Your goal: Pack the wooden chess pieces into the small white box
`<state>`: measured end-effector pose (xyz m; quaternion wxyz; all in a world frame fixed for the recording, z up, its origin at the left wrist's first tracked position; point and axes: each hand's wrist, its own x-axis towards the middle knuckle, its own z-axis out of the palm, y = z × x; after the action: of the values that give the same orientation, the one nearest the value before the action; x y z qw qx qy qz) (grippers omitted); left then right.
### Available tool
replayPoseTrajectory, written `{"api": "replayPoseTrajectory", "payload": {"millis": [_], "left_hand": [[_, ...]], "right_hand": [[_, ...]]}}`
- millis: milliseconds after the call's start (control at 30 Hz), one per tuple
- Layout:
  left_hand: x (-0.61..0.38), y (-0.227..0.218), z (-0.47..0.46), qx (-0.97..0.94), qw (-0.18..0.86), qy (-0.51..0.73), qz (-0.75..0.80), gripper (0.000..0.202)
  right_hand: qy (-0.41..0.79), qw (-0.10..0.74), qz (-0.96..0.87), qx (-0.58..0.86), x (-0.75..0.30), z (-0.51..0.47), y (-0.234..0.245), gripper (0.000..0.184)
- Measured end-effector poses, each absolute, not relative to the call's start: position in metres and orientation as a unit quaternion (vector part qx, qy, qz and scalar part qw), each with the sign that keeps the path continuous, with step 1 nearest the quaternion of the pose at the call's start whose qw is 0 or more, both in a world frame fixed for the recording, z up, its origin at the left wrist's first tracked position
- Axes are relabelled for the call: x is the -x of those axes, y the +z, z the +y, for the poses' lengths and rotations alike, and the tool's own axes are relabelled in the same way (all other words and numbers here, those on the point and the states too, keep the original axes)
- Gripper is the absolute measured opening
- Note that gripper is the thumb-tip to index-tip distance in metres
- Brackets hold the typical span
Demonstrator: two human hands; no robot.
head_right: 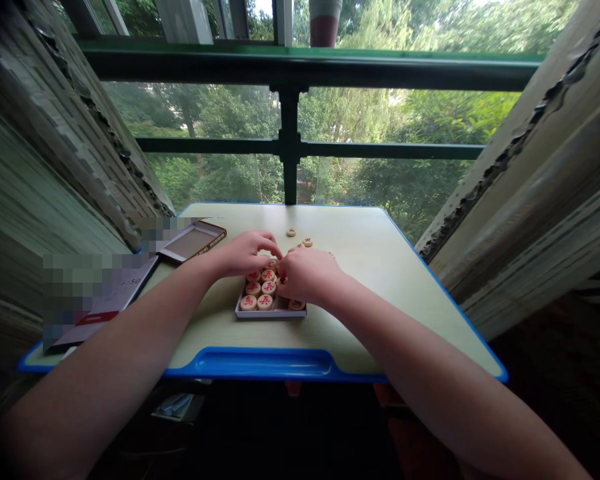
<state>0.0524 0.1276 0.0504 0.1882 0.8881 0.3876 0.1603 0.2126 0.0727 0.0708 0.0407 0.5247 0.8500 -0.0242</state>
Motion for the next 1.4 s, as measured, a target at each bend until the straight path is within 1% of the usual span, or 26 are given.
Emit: {"api": "replayPoseTrajectory", "payload": {"millis": [200,533,800,967,1167,1400], "left_hand": [[-0.0521,0.0489,0.1273,-0.889,0.162,0.188,0.386,0.028],[-0.0517,0.0483,0.1283,-0.894,0.156,0.183,0.379,0.032],[-0.0526,0.0495,0.1276,-0.893,0.154,0.155,0.393,0.030],[-0.0527,0.0480,0.1284,-0.895,0.149,0.161,0.390,0.028],[-0.0536,0.0458,0.1292,-0.897,0.146,0.165,0.384,0.025],[-0.0545,0.0472,0.1278,-0.896,0.150,0.166,0.385,0.026]], "right_hand": [[-0.004,0.052,0.849,-0.525,-0.2116,0.0740,0.0689,0.023],[-0.013,0.040,0.846,-0.531,-0.2098,0.0782,0.0646,0.023],[-0.021,0.024,0.844,-0.536,-0.2105,0.0787,0.0629,0.021],[-0.023,0.014,0.841,-0.540,-0.2122,0.0791,0.0633,0.025],[-0.014,0.031,0.826,-0.563,-0.2093,0.0785,0.0641,0.024],[-0.006,0.030,0.820,-0.571,-0.2078,0.0787,0.0624,0.029]]}}
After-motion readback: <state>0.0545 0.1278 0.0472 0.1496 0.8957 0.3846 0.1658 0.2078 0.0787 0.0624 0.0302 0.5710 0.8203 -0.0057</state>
